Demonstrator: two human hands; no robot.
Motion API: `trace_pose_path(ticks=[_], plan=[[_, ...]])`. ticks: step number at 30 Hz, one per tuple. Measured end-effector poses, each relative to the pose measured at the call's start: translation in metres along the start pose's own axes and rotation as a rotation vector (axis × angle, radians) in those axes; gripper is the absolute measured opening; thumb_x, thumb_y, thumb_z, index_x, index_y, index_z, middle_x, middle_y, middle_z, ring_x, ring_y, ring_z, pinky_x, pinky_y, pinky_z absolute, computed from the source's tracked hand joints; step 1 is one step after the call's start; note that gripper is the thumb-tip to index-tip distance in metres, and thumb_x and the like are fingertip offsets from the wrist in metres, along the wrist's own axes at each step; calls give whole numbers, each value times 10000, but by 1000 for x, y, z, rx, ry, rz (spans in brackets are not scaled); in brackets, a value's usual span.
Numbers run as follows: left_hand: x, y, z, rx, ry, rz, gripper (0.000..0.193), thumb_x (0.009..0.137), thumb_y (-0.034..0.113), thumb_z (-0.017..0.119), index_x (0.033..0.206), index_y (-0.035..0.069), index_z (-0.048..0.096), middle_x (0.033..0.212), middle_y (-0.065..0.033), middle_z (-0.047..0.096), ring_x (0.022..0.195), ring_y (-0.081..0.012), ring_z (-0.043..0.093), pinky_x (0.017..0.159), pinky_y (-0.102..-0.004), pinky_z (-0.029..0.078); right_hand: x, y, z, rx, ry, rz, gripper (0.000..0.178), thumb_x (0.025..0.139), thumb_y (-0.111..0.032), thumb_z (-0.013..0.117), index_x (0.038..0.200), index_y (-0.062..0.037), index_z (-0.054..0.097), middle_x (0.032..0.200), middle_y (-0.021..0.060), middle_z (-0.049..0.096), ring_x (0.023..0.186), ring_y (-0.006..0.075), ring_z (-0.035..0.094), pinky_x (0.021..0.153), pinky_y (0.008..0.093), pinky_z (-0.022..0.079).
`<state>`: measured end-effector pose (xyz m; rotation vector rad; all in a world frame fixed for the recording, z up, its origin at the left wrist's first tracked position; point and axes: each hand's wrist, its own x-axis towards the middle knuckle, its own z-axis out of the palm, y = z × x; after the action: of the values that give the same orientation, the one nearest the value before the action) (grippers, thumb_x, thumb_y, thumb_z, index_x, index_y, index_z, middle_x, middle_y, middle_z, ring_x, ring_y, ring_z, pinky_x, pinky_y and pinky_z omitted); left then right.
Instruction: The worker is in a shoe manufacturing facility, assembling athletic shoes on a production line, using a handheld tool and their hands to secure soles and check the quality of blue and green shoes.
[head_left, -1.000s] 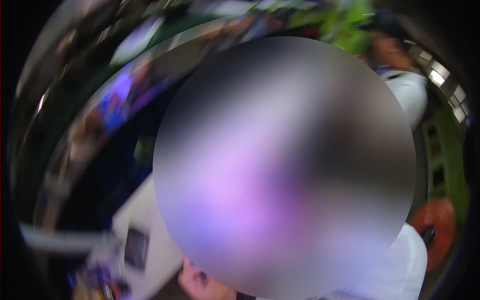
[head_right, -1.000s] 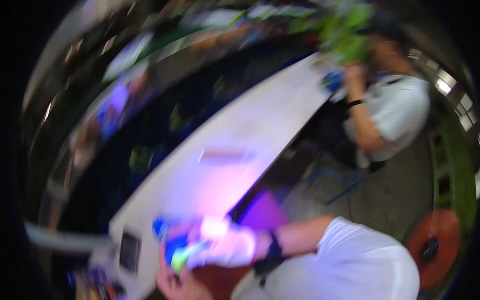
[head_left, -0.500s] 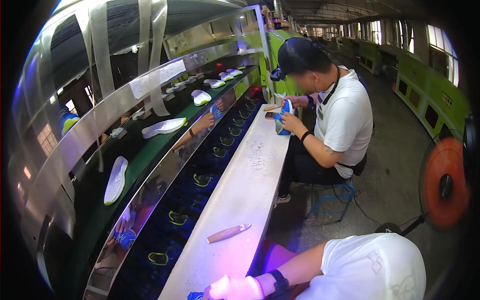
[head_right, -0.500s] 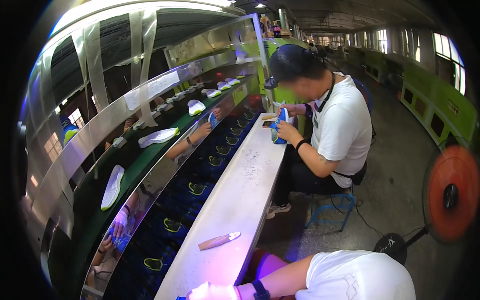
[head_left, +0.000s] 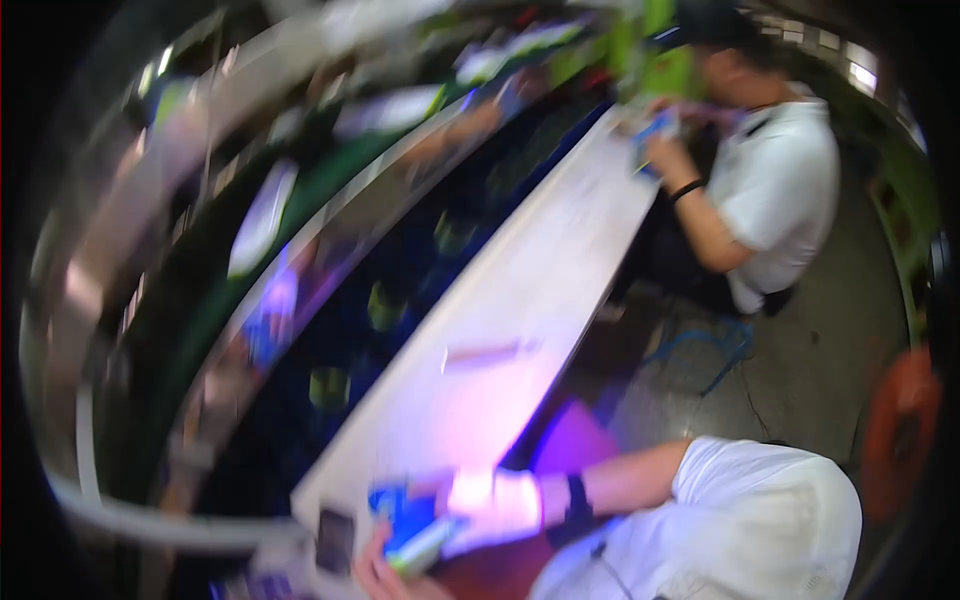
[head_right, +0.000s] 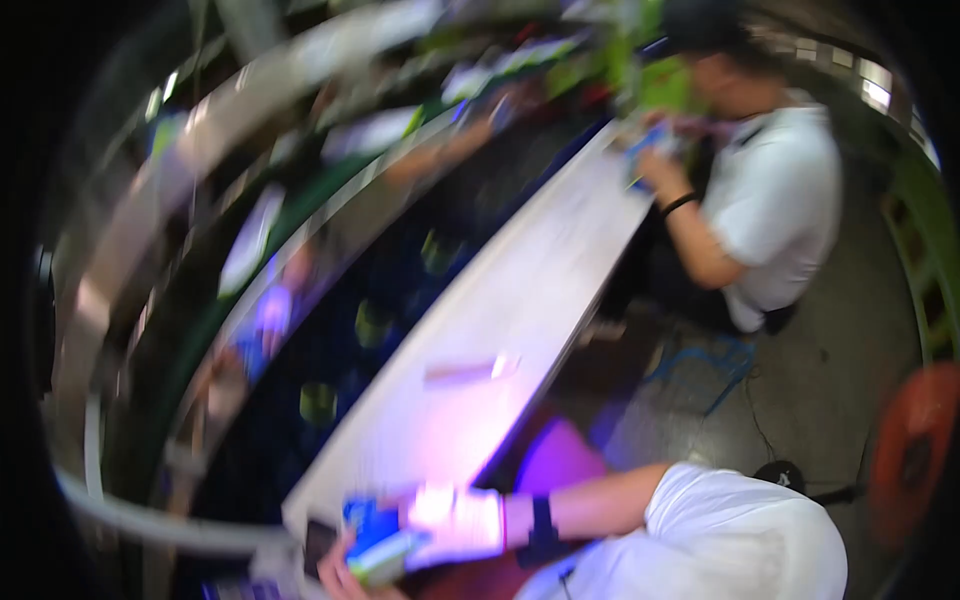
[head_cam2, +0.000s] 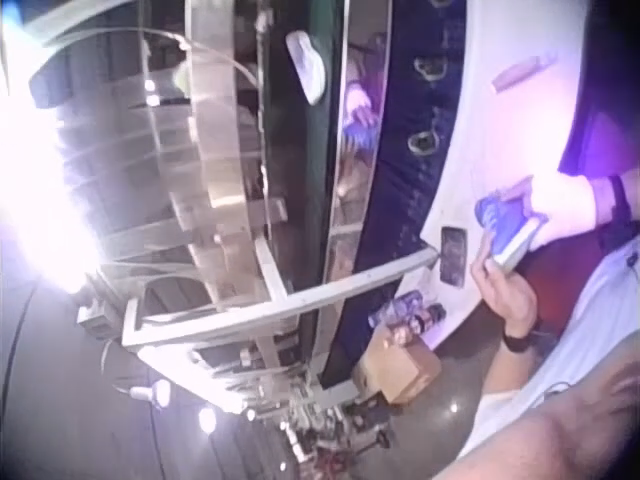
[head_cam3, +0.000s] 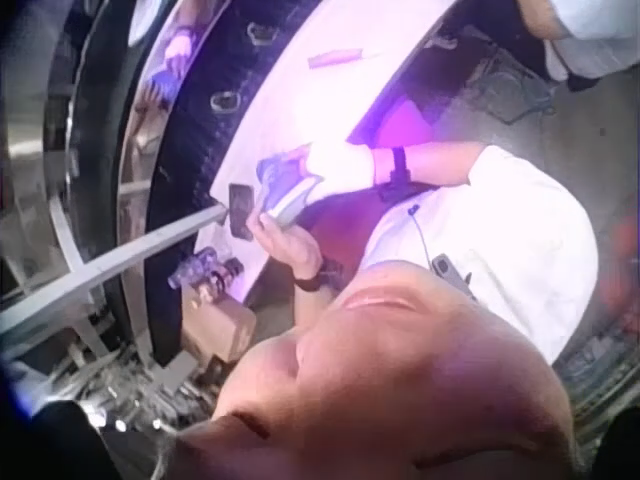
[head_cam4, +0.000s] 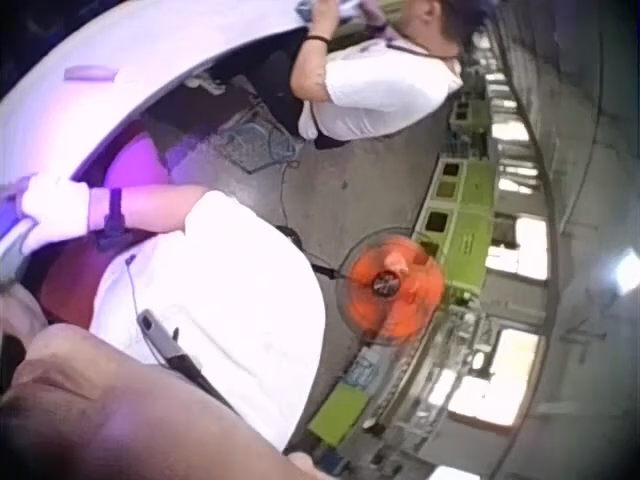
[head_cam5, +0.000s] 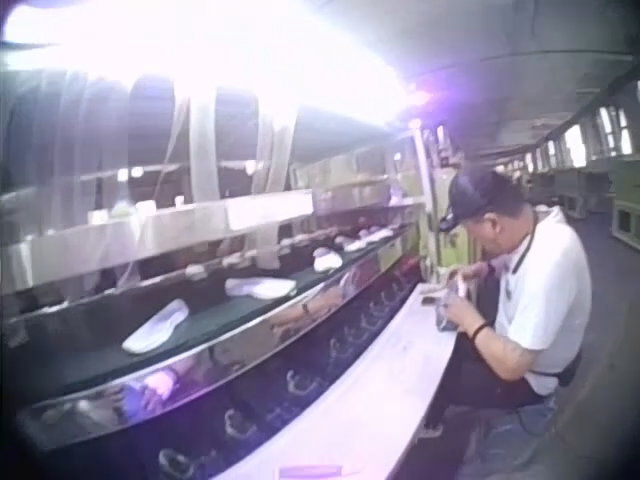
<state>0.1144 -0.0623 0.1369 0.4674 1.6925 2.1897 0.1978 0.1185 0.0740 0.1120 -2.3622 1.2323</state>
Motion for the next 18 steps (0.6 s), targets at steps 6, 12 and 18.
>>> trace_pose_path(ticks=[6, 12, 18], plan=[[42, 14, -25, 363, -391, 156, 386, 1081, 301, 618, 1249, -47, 633, 1340, -268, 688, 1399, -399, 568, 1213, -511, 387, 28, 22, -16, -129, 97, -235, 455, 761, -351, 911, 948, -63, 612, 1231, 211, 696, 977, 413, 691, 807, 493, 571], [42, 9, -56, 793, -512, 382, 782, 676, 507, 934, 1223, -3, 704, 1249, -207, 756, 1278, -425, 673, 1172, -537, 466, 36, 18, 13, -102, 68, -322, 367, 714, -291, 896, 902, -66, 676, 1151, 151, 703, 946, 367, 688, 766, 465, 587], [38, 1, -59, 824, -480, 426, 730, 654, 477, 941, 1175, 19, 714, 1174, -216, 778, 1233, -422, 701, 1098, -543, 538, 32, 27, 16, -159, 47, -351, 350, 696, -301, 873, 900, -102, 669, 1085, 104, 710, 923, 322, 696, 717, 437, 599]])
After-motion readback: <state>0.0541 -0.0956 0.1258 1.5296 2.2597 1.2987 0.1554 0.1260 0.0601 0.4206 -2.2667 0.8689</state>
